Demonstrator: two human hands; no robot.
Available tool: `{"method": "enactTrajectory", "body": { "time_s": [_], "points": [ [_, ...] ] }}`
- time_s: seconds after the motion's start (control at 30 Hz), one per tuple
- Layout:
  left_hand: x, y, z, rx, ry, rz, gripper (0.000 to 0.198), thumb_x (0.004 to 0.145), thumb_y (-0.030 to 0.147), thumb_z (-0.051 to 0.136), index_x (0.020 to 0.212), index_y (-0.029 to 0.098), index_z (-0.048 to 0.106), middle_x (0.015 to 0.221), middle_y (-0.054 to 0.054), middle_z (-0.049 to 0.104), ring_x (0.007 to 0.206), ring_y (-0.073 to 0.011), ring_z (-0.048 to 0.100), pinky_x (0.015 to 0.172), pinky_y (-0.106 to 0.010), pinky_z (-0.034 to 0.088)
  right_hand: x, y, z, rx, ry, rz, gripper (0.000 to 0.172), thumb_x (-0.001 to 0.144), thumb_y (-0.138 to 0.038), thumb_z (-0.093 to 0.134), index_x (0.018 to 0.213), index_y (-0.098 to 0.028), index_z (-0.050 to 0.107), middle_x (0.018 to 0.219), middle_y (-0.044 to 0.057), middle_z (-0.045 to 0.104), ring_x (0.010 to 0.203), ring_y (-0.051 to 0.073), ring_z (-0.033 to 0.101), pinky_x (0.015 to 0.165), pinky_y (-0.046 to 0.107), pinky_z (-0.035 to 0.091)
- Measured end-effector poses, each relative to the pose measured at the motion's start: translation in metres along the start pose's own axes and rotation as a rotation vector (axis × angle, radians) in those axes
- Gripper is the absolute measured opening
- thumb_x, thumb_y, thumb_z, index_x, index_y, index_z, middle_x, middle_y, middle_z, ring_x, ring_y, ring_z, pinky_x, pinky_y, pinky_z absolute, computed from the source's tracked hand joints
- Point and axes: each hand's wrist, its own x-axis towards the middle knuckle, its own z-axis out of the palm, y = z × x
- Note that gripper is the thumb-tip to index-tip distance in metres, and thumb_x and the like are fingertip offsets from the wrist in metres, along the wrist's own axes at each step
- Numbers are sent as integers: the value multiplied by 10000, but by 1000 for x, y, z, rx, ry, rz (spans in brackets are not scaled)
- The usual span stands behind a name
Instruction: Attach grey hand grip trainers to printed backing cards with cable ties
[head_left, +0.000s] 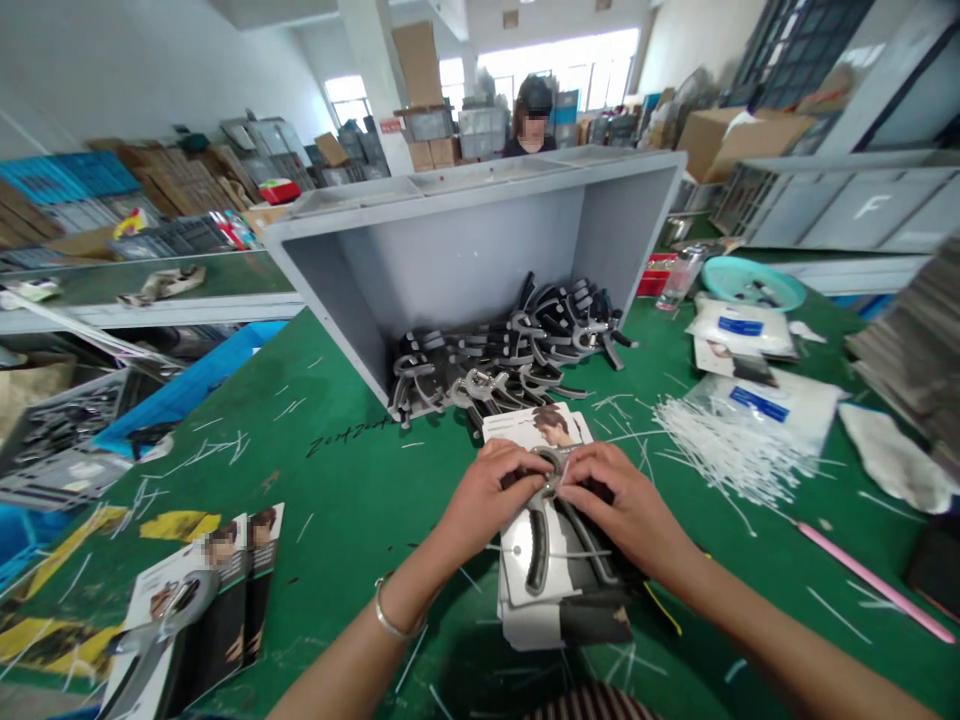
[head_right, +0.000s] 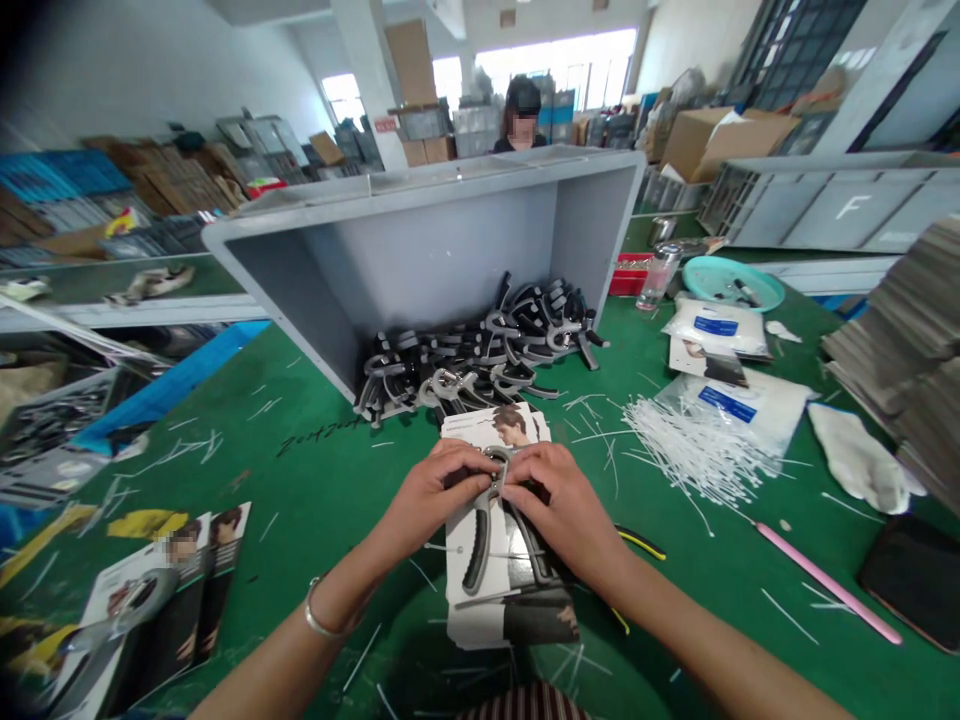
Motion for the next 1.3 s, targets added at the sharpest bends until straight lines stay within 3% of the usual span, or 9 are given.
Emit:
{"method": "enactTrajectory", "body": {
  "time_s": [0.13,0.27,0.4,1.3],
  "points": [
    [-5,1,1,-32,39,-29,122,864,191,691,955,247,751,965,-27,732,1002,-210,609,959,-382,422,1,3,4,37,8,67,118,935,-308,611,856,-250,676,1206,47,607,1194,255,505,1034,475,361],
    [-2,-1,4,13,52,-29,99,853,191,707,901,255,765,1063,-21,722,1070,-211,597,1012,-397,366,-3,2,7,-28,-33,30,176,959,-325,560,851,-248,675,1365,53,538,1298,279,418,1070,509,311],
    [0,-1,6,-4,71,-80,93,855,195,702,886,250,770,999,-20,710,1022,-201,602,982,-387,386,-8,0,4,-55,-80,-6,190,969,-327,541,845,-240,656,1444,46,480,1339,282,375,1077,504,319],
    [-4,0,8,-35,97,-85,95,868,212,693,899,247,775,952,-24,695,989,-202,586,947,-380,420,-7,-11,14,-102,-71,31,185,913,-206,560,729,-202,571,1442,71,478,1288,304,390,1044,532,346]
  ]
}}
